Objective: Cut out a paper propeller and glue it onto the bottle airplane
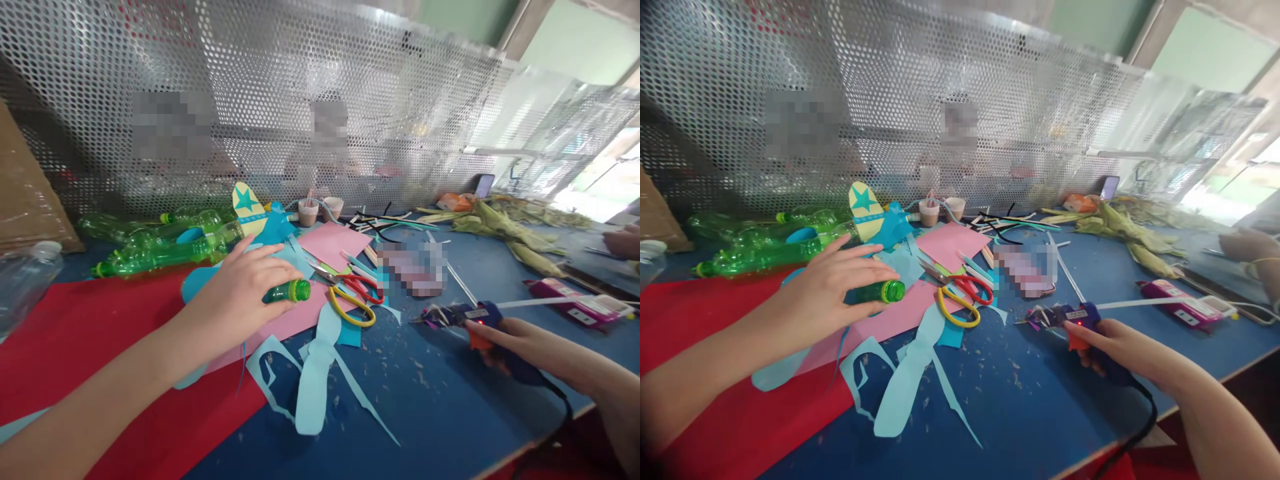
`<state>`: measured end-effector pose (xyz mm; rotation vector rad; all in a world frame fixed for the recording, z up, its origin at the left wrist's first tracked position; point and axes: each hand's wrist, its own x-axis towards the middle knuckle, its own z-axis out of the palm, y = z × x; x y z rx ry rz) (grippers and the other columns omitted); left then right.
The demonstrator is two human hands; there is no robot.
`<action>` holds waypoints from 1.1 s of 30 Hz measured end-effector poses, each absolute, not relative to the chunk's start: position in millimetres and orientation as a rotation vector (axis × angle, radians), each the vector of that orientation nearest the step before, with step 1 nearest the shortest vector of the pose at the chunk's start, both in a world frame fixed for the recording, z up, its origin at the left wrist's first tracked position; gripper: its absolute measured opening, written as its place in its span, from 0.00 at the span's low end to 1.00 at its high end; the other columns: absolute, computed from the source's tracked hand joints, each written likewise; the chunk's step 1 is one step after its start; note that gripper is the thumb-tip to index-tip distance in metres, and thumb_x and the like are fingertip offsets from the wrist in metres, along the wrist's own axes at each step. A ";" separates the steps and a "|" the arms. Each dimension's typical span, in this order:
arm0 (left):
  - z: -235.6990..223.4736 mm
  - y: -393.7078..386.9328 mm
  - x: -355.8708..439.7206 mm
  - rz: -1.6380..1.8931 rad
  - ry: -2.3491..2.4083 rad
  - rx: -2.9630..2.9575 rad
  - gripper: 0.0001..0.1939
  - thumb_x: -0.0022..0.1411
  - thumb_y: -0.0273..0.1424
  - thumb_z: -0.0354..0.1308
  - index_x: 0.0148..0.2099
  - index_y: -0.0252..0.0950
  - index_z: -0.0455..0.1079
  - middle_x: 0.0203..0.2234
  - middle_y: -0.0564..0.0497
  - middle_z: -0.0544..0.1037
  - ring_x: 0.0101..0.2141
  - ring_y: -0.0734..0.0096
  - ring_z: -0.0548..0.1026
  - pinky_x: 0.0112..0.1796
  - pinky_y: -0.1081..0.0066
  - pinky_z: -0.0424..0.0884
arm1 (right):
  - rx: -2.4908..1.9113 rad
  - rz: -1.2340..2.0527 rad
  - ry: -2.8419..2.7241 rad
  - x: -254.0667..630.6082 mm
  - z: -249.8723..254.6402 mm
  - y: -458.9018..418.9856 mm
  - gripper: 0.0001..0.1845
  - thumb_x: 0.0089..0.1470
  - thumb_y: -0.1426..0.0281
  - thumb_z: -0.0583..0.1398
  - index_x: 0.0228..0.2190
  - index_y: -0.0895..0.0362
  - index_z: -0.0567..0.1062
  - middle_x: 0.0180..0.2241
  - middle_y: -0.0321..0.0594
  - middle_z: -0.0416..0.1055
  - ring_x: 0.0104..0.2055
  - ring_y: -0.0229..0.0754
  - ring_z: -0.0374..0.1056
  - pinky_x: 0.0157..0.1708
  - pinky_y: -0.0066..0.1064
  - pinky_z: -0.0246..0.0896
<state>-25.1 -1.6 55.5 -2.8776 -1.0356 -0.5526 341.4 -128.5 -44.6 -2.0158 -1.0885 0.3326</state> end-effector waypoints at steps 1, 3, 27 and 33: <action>56.4 -1.8 -24.8 -0.547 -1.044 -2.877 0.13 0.55 0.31 0.68 0.45 0.43 0.76 0.45 0.53 0.82 0.58 0.49 0.69 0.63 0.40 0.43 | -2.094 0.411 -1.134 345.0 -42.8 -126.8 0.36 0.60 0.54 0.53 0.05 0.57 0.65 0.06 0.37 0.61 0.10 0.29 0.52 0.17 0.32 0.45; 57.8 -2.4 -24.3 -0.536 -1.057 -2.876 0.13 0.55 0.31 0.68 0.45 0.43 0.76 0.45 0.52 0.82 0.58 0.48 0.69 0.62 0.39 0.44 | -2.216 0.511 -1.270 356.0 -37.1 -123.5 0.36 0.60 0.54 0.52 0.05 0.55 0.64 0.06 0.37 0.60 0.10 0.32 0.53 0.17 0.33 0.47; 52.9 -3.2 -21.6 -0.505 -1.031 -2.891 0.10 0.56 0.31 0.68 0.43 0.42 0.78 0.43 0.52 0.82 0.58 0.48 0.69 0.62 0.38 0.44 | -1.048 0.302 -2.723 201.8 16.6 -39.1 0.16 0.55 0.81 0.59 0.38 0.51 0.80 0.40 0.44 0.78 0.47 0.52 0.72 0.50 0.43 0.67; 55.0 2.5 -27.0 -0.550 -1.057 -2.885 0.15 0.54 0.30 0.69 0.45 0.42 0.78 0.44 0.52 0.82 0.58 0.48 0.69 0.62 0.41 0.46 | -1.155 0.470 -2.668 216.2 36.3 -41.2 0.09 0.62 0.75 0.55 0.35 0.53 0.75 0.33 0.38 0.77 0.36 0.45 0.73 0.38 0.36 0.70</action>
